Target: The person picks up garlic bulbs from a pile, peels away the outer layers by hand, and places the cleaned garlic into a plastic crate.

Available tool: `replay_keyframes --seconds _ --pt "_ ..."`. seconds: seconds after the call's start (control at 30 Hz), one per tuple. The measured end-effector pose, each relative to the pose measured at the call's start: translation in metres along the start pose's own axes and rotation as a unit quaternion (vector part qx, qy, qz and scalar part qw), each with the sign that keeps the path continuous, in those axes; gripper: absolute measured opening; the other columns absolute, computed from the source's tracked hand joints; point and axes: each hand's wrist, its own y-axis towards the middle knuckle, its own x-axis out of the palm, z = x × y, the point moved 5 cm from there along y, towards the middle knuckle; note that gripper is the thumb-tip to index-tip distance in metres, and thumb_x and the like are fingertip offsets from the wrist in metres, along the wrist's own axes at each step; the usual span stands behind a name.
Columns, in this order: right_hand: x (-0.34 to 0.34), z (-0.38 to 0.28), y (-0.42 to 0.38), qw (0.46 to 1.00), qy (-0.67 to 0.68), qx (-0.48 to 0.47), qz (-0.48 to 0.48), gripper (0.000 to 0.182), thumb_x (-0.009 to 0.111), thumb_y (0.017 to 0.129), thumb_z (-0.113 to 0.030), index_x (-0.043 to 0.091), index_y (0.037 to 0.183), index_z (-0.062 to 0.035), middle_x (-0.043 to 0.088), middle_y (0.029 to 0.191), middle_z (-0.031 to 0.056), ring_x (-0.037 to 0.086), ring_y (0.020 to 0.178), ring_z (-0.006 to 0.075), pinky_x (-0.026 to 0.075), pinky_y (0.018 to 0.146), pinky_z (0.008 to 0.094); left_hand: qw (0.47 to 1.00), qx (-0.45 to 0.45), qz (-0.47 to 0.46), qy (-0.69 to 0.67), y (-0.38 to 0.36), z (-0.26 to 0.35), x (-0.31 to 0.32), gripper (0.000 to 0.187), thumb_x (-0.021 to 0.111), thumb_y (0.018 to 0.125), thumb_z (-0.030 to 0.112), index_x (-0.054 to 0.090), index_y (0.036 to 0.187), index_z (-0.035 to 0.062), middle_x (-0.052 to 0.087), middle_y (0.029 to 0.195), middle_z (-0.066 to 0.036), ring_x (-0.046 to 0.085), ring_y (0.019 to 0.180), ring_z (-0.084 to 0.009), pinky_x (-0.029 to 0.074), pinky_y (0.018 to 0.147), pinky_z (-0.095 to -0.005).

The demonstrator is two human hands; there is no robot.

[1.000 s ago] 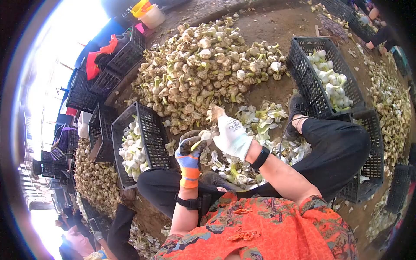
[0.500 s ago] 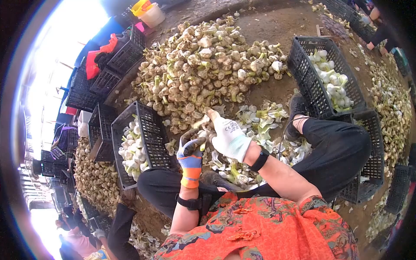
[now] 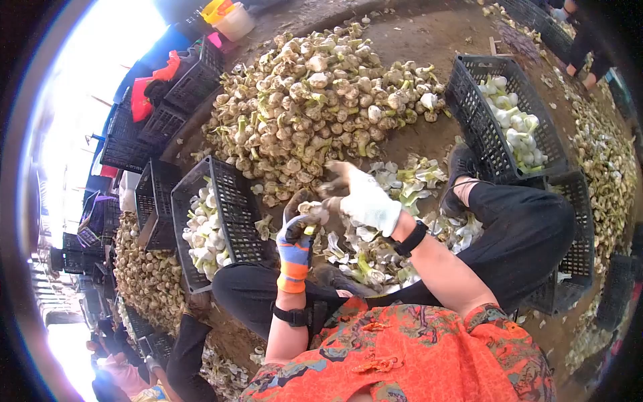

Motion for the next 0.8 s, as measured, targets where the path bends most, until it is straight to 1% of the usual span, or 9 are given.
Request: replay_keyframes --seconds 0.1,0.2,0.23,0.3,0.37,0.47,0.57,0.67,0.8 --pt "0.016 -0.016 -0.003 0.994 -0.015 0.099 -0.047 0.057 0.066 0.079 -0.001 0.040 0.130 -0.0008 0.062 0.104 0.0110 0.059 0.091 0.0146 0.048 0.079 0.0276 0.999 -0.032 -0.029 -0.013 0.000 -0.009 0.004 0.024 0.059 0.074 -0.014 0.067 0.090 0.0026 0.039 0.136 -0.017 0.044 0.123 -0.0265 0.045 0.095 -0.0336" --pt "0.011 0.032 0.005 0.988 0.044 0.134 0.059 0.045 0.060 0.080 0.003 0.044 0.122 0.0008 0.063 0.099 0.0108 0.060 0.088 0.0150 0.049 0.076 0.0266 0.995 0.067 -0.034 0.065 -0.006 -0.020 -0.010 0.021 0.061 0.077 -0.009 0.065 0.094 0.0023 0.042 0.134 -0.017 0.047 0.121 -0.0255 0.047 0.092 -0.0349" --pt "0.005 0.048 0.007 0.966 0.181 0.157 0.095 0.037 0.057 0.080 0.009 0.047 0.114 0.0019 0.063 0.094 0.0095 0.060 0.087 0.0148 0.049 0.072 0.0255 0.999 0.005 -0.011 0.032 -0.009 -0.024 -0.017 0.020 0.061 0.078 -0.008 0.064 0.095 0.0020 0.045 0.131 -0.017 0.049 0.118 -0.0254 0.048 0.090 -0.0347" --pt "-0.016 0.082 0.006 0.978 -0.050 0.171 0.108 0.039 0.066 0.081 -0.015 0.051 0.112 0.0038 0.061 0.102 0.0200 0.064 0.085 0.0274 0.052 0.071 0.0344 0.995 -0.077 0.058 -0.038 -0.015 -0.019 -0.028 0.018 0.062 0.082 -0.002 0.061 0.099 0.0012 0.053 0.123 -0.015 0.057 0.106 -0.0250 0.050 0.087 -0.0338" --pt "-0.026 0.090 0.001 0.887 -0.418 0.171 -0.101 0.045 0.061 0.081 -0.028 0.053 0.117 -0.0015 0.058 0.109 0.0276 0.062 0.089 0.0383 0.050 0.080 0.0404 0.968 -0.065 0.153 -0.190 -0.006 -0.007 -0.030 0.020 0.060 0.087 0.007 0.057 0.106 0.0068 0.060 0.113 -0.011 0.060 0.098 -0.0237 0.052 0.086 -0.0384" --pt "-0.033 0.135 -0.016 0.833 -0.496 0.221 -0.109 0.055 0.056 0.073 -0.028 0.052 0.125 -0.0105 0.059 0.109 0.0273 0.058 0.098 0.0406 0.045 0.091 0.0409 0.894 -0.059 0.311 -0.318 -0.006 -0.029 -0.092 0.031 0.060 0.088 0.016 0.051 0.117 0.0085 0.056 0.119 -0.012 0.059 0.102 -0.0295 0.054 0.086 -0.0423" --pt "-0.019 0.127 0.012 0.852 -0.485 0.193 -0.040 0.037 0.058 0.074 -0.027 0.064 0.106 -0.0104 0.061 0.104 0.0245 0.059 0.096 0.0383 0.047 0.085 0.0420 0.747 -0.005 0.241 -0.620 0.005 0.000 -0.133 0.055 0.057 0.090 0.032 0.035 0.129 0.0001 0.048 0.128 -0.020 0.055 0.109 -0.0342 0.052 0.091 -0.0430" --pt "0.013 0.129 0.066 0.924 -0.369 0.091 0.045 0.033 0.063 0.076 -0.018 0.061 0.108 -0.0084 0.062 0.104 0.0218 0.059 0.096 0.0364 0.047 0.082 0.0415 0.744 -0.046 0.406 -0.529 -0.001 -0.019 -0.151 0.066 0.058 0.087 0.039 0.029 0.134 0.0025 0.044 0.130 -0.023 0.054 0.110 -0.0344 0.051 0.090 -0.0433" --pt "0.089 0.123 0.163 0.886 -0.461 -0.046 -0.010 0.036 0.049 0.078 -0.008 0.056 0.113 -0.0105 0.053 0.108 0.0222 0.055 0.095 0.0379 0.047 0.080 0.0426 0.771 -0.157 0.471 -0.398 0.004 -0.049 -0.127 0.046 0.055 0.088 0.046 0.047 0.111 0.0071 0.057 0.105 -0.012 0.057 0.100 -0.0252 0.050 0.088 -0.0422"
